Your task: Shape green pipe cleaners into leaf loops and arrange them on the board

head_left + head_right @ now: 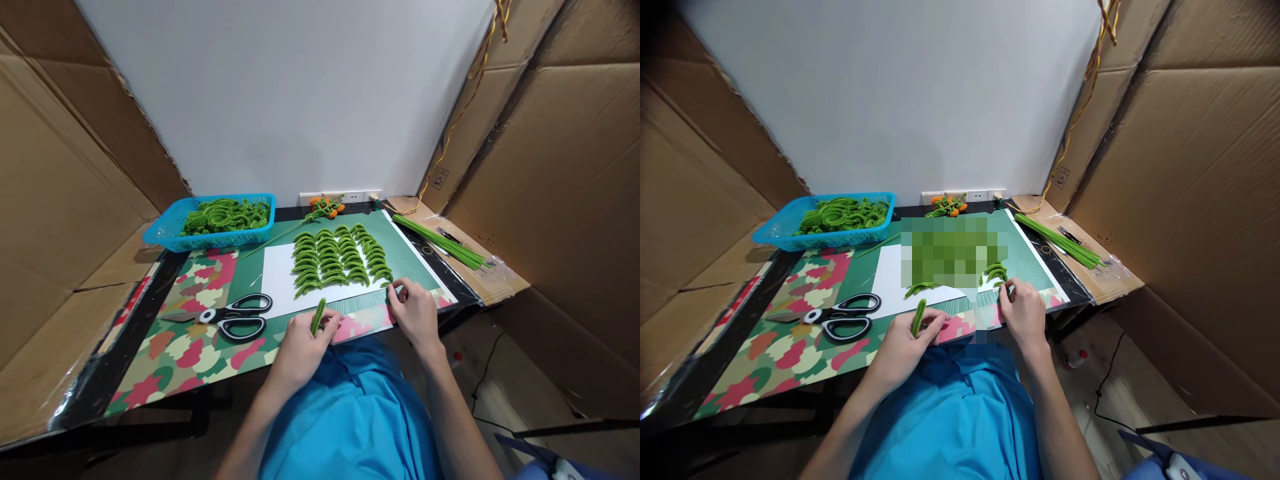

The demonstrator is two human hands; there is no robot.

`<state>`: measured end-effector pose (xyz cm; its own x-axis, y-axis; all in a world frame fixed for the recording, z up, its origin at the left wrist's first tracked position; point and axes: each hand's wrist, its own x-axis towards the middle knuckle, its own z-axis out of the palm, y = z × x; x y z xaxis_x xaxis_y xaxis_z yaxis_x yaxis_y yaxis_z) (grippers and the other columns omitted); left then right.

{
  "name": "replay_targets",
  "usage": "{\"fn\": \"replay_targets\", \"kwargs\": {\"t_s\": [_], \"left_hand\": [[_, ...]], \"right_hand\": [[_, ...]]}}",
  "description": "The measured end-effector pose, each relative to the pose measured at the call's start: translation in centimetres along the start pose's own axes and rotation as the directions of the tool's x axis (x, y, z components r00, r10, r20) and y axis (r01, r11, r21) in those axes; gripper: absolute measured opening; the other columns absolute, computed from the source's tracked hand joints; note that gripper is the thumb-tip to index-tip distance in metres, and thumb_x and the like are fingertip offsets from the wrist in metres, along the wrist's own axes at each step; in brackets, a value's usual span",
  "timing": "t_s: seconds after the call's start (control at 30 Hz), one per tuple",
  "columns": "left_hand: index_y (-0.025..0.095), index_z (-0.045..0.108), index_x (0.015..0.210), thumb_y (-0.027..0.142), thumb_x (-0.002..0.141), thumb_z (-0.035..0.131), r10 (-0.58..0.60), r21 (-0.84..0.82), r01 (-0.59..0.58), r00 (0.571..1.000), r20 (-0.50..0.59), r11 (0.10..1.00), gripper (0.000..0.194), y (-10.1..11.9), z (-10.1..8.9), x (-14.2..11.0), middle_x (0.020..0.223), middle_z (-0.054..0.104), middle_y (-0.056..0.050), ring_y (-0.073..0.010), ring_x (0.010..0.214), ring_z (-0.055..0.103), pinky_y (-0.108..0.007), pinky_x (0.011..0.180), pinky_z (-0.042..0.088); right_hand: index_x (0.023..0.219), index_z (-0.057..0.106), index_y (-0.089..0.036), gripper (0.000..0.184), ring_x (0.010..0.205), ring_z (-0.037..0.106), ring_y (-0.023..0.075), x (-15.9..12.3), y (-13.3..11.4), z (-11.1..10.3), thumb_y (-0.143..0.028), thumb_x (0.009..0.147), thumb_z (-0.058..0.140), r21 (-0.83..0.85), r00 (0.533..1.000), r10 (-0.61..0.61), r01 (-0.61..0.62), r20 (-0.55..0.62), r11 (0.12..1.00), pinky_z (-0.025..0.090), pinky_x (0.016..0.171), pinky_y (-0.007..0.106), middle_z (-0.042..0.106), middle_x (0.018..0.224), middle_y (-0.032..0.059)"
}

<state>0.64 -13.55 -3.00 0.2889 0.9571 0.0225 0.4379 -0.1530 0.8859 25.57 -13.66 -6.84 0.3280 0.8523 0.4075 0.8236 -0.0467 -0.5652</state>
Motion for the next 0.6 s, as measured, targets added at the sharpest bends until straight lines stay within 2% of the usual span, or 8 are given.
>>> {"fn": "replay_targets", "kwargs": {"t_s": [0.27,0.43,0.5,0.6], "left_hand": [[0.017,0.08,0.098,0.051,0.096,0.063,0.022,-0.087,-0.016,0.997,0.07,0.996,0.038,-0.1,-0.2,0.2,0.066,0.066,-0.002,-0.0183,0.063,0.059,-0.028,0.061,0.044],[0.014,0.076,0.116,0.053,0.096,0.063,-0.02,-0.134,0.035,0.994,0.108,0.99,0.046,-0.2,-0.2,0.4,0.061,0.064,0.0,-0.0173,0.057,0.056,-0.027,0.057,0.041],[0.013,0.075,0.119,0.053,0.097,0.062,-0.021,-0.128,0.036,0.993,0.12,0.991,0.048,-0.2,-0.2,0.4,0.06,0.064,0.0,-0.0171,0.056,0.054,-0.027,0.057,0.04],[0.013,0.076,0.118,0.052,0.098,0.061,-0.014,-0.117,0.028,0.993,0.117,0.993,0.047,-0.2,-0.2,0.4,0.062,0.064,0.0,-0.0169,0.057,0.053,-0.028,0.058,0.039]], "right_hand": [[0.085,0.065,-0.022,0.022,0.06,0.054,0.0205,0.0,0.4,-0.3,-0.039,0.098,0.057,0.023,0.999,-0.028,0.028,0.028,0.999,0.031,0.062,0.032,0.053,0.062,-0.0015],[0.098,0.06,-0.023,0.018,0.056,0.054,0.0195,-0.4,-0.4,-0.6,-0.041,0.096,0.06,0.135,0.999,0.052,-0.052,0.003,0.99,0.034,0.059,0.03,0.047,0.059,-0.0065],[0.103,0.059,-0.023,0.019,0.056,0.053,0.0193,-0.4,-0.7,-0.6,-0.04,0.095,0.061,0.182,0.997,0.083,-0.082,0.0,0.98,0.035,0.059,0.029,0.046,0.059,-0.0078],[0.105,0.062,-0.022,0.018,0.06,0.055,0.0203,-0.3,-0.7,-0.4,-0.037,0.095,0.06,0.194,0.998,0.058,-0.065,0.04,0.979,0.036,0.06,0.03,0.049,0.062,-0.0063]]}}
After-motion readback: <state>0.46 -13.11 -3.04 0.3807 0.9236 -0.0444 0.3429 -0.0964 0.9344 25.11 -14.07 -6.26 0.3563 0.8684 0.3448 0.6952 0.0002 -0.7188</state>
